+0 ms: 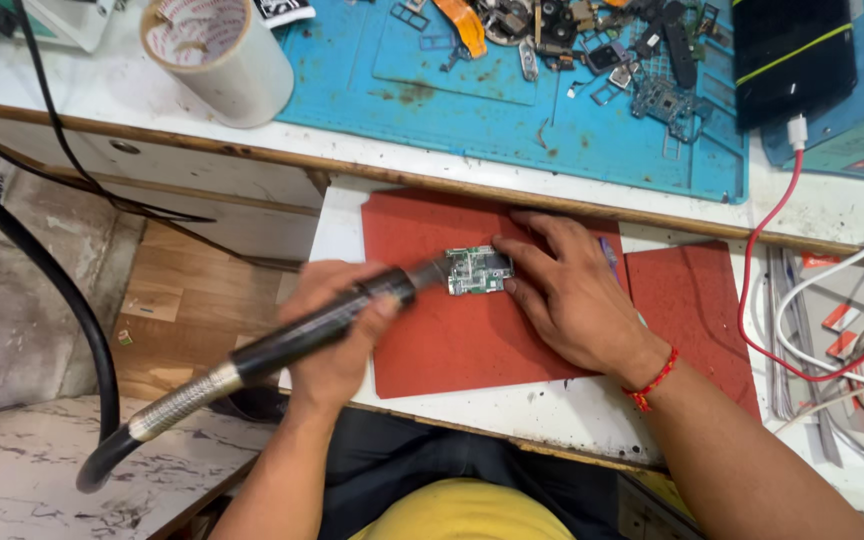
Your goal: The person uses a hot air gun to heat a small circuit board placed on a red mat. They then use a small metal tool to scrape and manipulate components on the board's surface. The person continues to apply heat and scrape the board repeatedly.
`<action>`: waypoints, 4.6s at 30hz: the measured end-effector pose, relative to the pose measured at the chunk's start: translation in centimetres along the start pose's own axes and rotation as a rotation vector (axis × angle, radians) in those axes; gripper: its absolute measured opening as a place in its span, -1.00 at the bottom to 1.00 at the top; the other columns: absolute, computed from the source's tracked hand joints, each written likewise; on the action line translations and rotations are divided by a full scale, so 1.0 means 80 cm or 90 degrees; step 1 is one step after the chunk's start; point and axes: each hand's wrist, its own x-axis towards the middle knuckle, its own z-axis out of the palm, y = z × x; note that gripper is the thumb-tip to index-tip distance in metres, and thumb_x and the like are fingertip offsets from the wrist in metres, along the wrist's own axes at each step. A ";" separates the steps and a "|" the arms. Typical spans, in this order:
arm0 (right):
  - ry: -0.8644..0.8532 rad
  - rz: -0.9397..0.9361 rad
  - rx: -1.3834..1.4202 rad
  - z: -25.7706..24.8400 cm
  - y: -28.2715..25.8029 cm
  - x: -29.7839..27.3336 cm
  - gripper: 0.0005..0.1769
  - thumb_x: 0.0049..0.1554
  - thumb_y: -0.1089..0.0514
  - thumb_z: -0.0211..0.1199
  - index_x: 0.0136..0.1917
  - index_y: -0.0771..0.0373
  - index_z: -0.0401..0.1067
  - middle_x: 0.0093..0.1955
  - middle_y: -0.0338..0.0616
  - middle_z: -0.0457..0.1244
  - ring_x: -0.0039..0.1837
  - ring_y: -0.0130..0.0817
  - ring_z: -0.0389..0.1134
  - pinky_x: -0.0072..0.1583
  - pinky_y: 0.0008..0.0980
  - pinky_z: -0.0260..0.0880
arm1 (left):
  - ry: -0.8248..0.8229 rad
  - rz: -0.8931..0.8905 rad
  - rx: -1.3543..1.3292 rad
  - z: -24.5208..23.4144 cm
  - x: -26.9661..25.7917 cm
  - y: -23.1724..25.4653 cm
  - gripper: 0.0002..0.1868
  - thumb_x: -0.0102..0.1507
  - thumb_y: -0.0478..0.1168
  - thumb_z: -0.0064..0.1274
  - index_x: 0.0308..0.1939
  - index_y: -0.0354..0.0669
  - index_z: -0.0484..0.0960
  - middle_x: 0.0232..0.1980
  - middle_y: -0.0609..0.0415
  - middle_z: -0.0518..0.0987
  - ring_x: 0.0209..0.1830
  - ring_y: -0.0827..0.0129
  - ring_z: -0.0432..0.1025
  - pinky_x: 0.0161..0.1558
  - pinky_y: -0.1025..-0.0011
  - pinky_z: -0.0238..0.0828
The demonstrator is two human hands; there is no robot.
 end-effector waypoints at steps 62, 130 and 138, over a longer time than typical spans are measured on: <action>0.009 -0.004 0.031 -0.002 -0.010 0.001 -0.57 0.10 0.14 0.36 0.24 0.20 0.48 0.40 0.03 0.19 0.43 0.05 0.17 0.41 -0.01 0.16 | -0.046 0.053 0.049 0.006 -0.001 -0.013 -0.58 0.27 0.09 0.26 -0.06 -0.20 0.72 -0.12 0.06 0.67 -0.05 0.31 0.55 0.13 0.34 0.50; 0.053 -0.248 0.062 -0.004 -0.047 -0.005 -0.13 -0.09 0.00 0.46 0.42 0.28 0.24 0.21 0.11 0.21 0.27 0.12 0.24 0.32 0.02 0.23 | -0.108 0.025 -0.038 0.024 -0.028 0.025 -0.46 0.15 0.09 0.36 0.00 -0.25 0.68 -0.06 0.01 0.56 -0.05 0.30 0.48 -0.01 0.36 0.50; 0.061 -0.209 -0.067 -0.011 -0.032 -0.003 -0.28 -0.18 0.07 0.51 0.24 0.23 0.39 -0.10 -0.09 0.27 0.05 0.02 0.31 0.23 0.04 0.30 | 0.002 -0.139 -0.652 -0.007 -0.069 0.008 -0.62 0.33 -0.09 0.11 0.08 -0.32 0.52 0.05 -0.09 0.54 -0.21 0.29 0.49 -0.17 0.33 0.49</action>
